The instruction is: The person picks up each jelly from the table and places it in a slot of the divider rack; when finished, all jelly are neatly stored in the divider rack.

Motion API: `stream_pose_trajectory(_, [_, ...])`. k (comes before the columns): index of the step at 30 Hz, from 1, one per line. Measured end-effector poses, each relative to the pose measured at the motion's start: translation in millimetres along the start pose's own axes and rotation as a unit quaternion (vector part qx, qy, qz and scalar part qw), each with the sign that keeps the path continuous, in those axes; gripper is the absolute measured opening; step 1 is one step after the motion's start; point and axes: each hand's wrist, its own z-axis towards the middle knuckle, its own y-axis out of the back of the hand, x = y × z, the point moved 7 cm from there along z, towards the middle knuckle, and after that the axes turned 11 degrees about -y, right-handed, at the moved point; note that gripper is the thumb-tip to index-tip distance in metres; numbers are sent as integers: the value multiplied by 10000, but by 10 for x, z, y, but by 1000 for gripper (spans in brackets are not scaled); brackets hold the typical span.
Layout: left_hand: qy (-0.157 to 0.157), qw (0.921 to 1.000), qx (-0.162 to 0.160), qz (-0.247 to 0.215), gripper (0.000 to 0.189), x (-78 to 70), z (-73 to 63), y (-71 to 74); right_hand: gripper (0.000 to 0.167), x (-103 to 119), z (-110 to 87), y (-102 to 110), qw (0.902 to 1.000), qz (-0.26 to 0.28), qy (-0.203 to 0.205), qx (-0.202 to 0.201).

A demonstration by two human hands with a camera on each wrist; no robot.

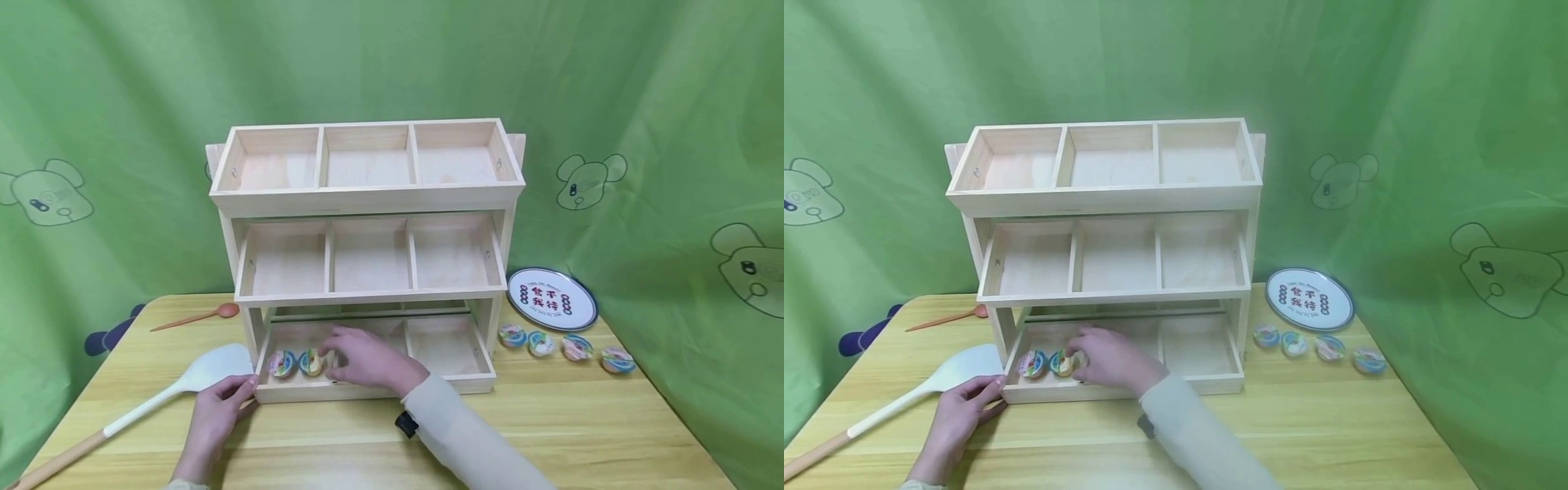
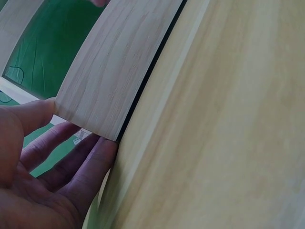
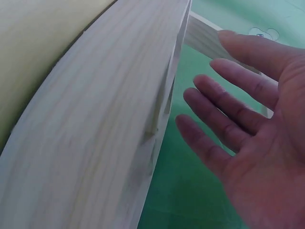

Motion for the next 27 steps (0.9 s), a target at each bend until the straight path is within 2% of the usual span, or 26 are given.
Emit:
stream_pose_trajectory(4, [-13,10000,-5,23,34,-12,-7,-1,38,-40,-117,61,9998,173,30,50])
stream_pose_trajectory(10, [0,10000,-7,41,34,-15,-10,-5,37,-109,-263,156,9999,128,116,-11])
stream_pose_trajectory(27, [8,10000,-45,19,34,-16,-5,-4,39,-492,-571,267,9987,479,-165,-78])
